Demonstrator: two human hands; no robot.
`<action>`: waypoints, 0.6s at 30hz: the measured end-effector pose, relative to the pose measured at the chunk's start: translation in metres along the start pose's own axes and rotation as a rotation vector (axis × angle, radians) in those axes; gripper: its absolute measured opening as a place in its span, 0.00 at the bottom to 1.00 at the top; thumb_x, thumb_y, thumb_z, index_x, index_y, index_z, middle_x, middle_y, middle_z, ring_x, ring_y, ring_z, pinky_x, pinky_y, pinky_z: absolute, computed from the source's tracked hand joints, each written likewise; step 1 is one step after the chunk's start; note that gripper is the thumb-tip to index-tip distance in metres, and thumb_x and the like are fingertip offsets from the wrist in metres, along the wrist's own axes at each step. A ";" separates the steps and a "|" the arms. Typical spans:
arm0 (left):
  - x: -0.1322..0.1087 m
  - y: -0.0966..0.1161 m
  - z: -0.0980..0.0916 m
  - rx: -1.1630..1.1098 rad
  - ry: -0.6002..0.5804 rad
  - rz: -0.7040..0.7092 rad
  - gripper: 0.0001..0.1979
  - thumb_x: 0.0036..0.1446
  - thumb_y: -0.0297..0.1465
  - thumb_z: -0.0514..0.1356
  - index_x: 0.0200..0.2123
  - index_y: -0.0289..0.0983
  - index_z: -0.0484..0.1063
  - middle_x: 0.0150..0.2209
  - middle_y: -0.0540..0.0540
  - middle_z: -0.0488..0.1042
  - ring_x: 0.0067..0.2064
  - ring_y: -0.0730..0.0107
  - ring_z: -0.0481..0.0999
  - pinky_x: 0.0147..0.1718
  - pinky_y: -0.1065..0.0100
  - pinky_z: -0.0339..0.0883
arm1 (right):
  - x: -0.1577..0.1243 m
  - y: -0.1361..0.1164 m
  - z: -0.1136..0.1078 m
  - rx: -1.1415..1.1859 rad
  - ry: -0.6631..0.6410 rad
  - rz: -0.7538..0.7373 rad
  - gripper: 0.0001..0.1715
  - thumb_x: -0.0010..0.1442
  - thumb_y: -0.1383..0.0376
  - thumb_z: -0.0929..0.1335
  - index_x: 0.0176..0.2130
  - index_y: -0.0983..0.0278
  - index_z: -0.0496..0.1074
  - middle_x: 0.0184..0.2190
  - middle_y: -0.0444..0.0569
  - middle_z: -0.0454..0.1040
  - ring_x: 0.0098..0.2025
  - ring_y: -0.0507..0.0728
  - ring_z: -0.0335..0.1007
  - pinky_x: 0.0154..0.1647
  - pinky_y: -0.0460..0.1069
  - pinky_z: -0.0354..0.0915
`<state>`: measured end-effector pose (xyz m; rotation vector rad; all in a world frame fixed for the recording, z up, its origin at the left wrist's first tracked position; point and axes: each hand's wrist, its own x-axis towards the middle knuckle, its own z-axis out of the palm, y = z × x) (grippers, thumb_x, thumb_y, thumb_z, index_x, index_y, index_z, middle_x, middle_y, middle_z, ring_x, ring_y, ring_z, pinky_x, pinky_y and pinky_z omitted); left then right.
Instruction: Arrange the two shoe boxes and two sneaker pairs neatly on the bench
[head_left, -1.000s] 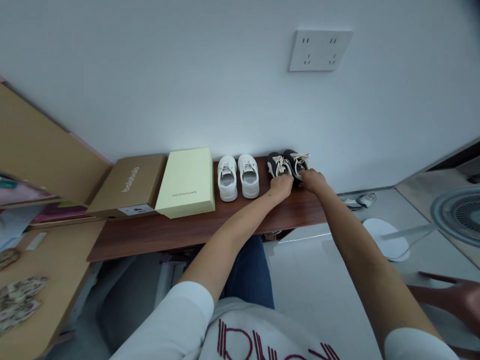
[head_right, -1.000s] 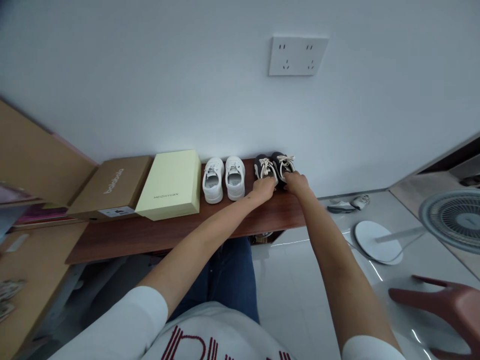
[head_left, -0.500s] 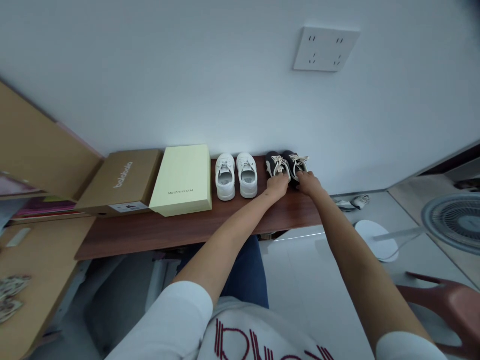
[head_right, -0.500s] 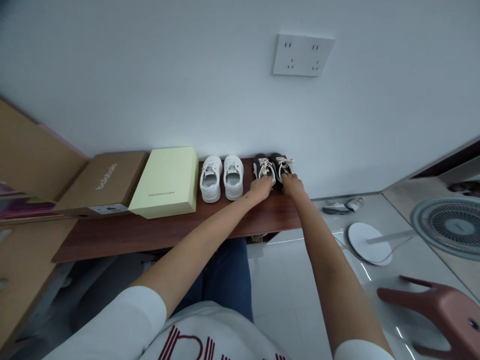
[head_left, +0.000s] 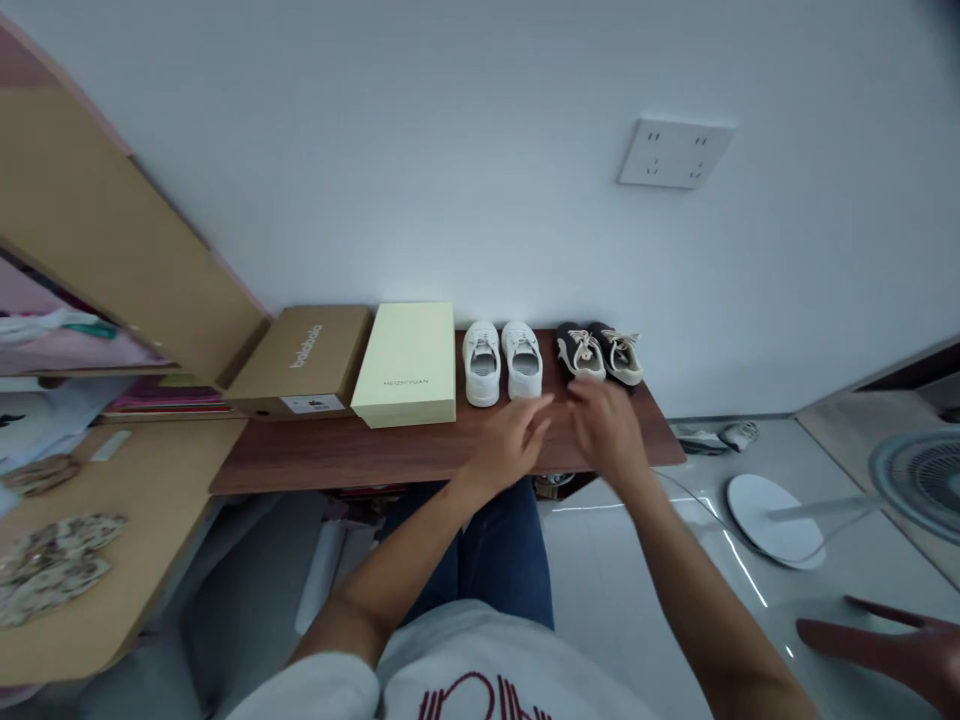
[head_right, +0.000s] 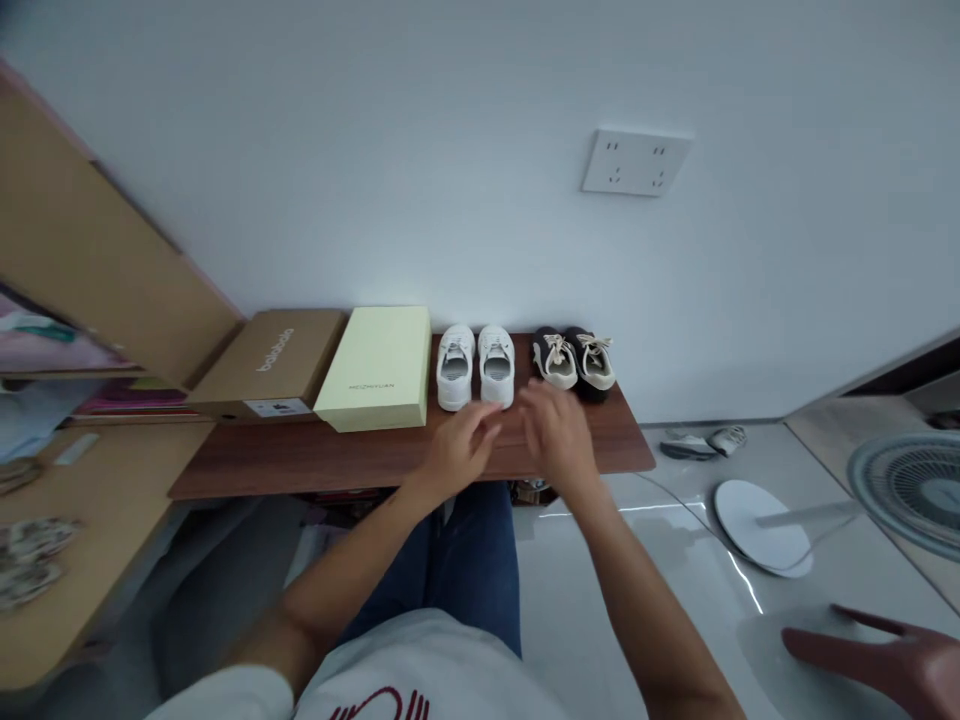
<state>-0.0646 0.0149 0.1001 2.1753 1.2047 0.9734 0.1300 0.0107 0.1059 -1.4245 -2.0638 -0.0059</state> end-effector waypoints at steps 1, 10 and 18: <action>-0.037 -0.014 -0.007 0.000 -0.008 -0.096 0.20 0.68 0.35 0.50 0.58 0.45 0.73 0.54 0.43 0.78 0.57 0.62 0.77 0.59 0.62 0.68 | -0.030 -0.015 0.019 0.077 -0.020 -0.019 0.22 0.69 0.62 0.60 0.59 0.55 0.71 0.58 0.56 0.75 0.64 0.67 0.66 0.65 0.65 0.62; -0.301 -0.136 -0.009 0.362 -0.175 -0.982 0.30 0.59 0.37 0.55 0.65 0.42 0.67 0.70 0.43 0.63 0.71 0.58 0.62 0.68 0.58 0.56 | -0.263 -0.052 0.177 0.110 -0.542 0.165 0.31 0.61 0.57 0.65 0.63 0.48 0.71 0.67 0.50 0.68 0.69 0.72 0.62 0.61 0.71 0.67; -0.238 -0.159 -0.071 -0.292 -0.139 -0.784 0.26 0.60 0.39 0.58 0.60 0.41 0.73 0.62 0.42 0.74 0.65 0.58 0.71 0.66 0.56 0.62 | -0.152 -0.112 0.186 0.566 -0.440 0.265 0.16 0.63 0.54 0.65 0.45 0.48 0.80 0.45 0.48 0.83 0.48 0.68 0.81 0.51 0.65 0.76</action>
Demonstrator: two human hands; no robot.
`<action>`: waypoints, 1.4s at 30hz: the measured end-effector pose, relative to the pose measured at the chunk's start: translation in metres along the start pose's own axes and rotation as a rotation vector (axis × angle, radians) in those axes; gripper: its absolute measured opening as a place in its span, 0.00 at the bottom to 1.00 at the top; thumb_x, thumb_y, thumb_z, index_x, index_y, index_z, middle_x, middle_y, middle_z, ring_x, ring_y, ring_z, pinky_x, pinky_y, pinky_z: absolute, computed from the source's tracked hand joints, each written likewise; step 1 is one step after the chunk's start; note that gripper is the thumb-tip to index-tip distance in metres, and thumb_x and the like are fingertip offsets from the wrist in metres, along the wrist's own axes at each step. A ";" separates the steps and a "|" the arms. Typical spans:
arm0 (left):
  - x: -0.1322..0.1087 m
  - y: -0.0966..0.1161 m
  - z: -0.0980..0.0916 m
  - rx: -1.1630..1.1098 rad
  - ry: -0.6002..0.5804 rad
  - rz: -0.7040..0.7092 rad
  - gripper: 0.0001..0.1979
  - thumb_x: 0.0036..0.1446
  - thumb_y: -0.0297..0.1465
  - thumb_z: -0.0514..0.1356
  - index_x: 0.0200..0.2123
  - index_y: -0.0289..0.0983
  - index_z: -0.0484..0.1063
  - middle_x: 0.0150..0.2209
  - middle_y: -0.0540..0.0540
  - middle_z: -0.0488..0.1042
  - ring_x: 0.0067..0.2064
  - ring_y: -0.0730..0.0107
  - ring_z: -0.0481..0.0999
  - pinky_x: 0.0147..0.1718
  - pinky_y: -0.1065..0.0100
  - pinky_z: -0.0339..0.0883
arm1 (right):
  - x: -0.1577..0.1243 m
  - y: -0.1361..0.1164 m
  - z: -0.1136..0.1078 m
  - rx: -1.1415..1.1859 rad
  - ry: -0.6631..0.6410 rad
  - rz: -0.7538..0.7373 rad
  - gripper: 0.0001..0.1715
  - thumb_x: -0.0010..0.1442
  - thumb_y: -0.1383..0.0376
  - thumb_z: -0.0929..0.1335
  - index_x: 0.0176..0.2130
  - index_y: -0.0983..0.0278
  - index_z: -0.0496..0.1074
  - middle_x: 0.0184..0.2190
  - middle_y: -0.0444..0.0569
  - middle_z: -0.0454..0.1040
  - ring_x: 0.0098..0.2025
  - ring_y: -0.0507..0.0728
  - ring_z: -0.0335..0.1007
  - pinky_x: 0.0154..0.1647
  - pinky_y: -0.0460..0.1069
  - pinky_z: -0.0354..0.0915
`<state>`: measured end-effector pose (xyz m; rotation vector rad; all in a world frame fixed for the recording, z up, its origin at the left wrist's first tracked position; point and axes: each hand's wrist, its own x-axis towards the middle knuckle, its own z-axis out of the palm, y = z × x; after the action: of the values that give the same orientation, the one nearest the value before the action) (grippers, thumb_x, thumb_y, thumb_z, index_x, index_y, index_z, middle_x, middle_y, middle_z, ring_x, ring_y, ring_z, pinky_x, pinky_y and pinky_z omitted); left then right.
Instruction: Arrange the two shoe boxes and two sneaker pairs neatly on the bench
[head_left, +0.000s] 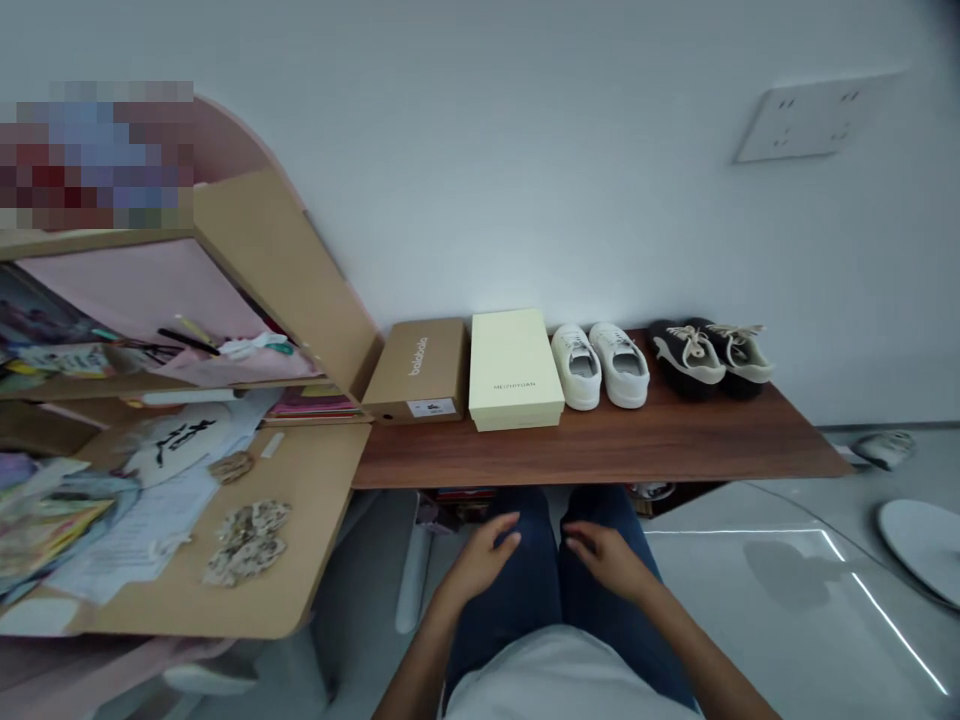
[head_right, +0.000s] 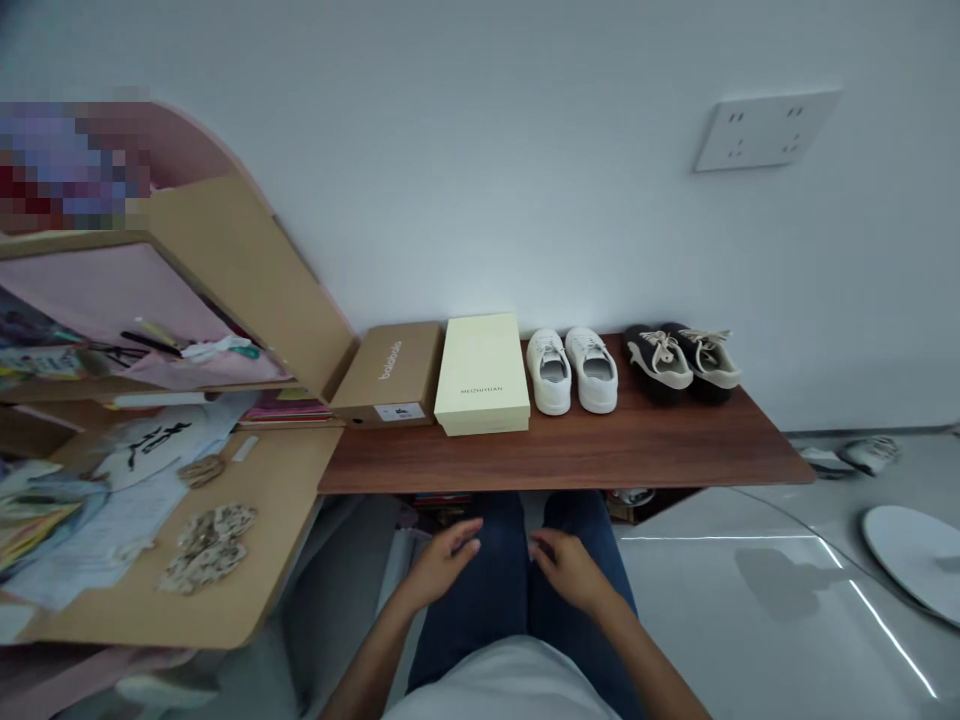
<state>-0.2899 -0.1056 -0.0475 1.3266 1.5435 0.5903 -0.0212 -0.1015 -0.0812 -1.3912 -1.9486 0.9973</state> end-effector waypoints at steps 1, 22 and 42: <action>0.011 0.012 -0.012 -0.091 0.074 0.070 0.27 0.62 0.41 0.57 0.62 0.42 0.71 0.63 0.43 0.73 0.65 0.59 0.71 0.65 0.56 0.62 | 0.020 -0.020 -0.007 0.084 0.081 -0.046 0.18 0.64 0.53 0.64 0.48 0.50 0.79 0.46 0.48 0.83 0.49 0.66 0.80 0.53 0.64 0.75; 0.105 0.172 0.010 0.476 1.069 0.682 0.49 0.51 0.38 0.70 0.69 0.35 0.49 0.70 0.20 0.50 0.70 0.33 0.56 0.64 0.37 0.54 | 0.154 -0.058 -0.037 0.578 0.190 0.153 0.27 0.60 0.48 0.67 0.51 0.61 0.76 0.41 0.53 0.82 0.45 0.65 0.78 0.51 0.62 0.72; 0.142 0.151 0.046 1.026 0.445 0.902 0.29 0.65 0.24 0.55 0.67 0.49 0.63 0.67 0.41 0.67 0.71 0.54 0.61 0.67 0.50 0.55 | 0.175 -0.027 -0.200 -0.680 0.079 0.389 0.29 0.65 0.49 0.69 0.57 0.64 0.71 0.52 0.64 0.74 0.52 0.67 0.75 0.48 0.54 0.65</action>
<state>-0.1698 0.0594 0.0102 2.9055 1.5880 0.6729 0.0625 0.1106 0.0580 -2.2043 -2.0957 0.4100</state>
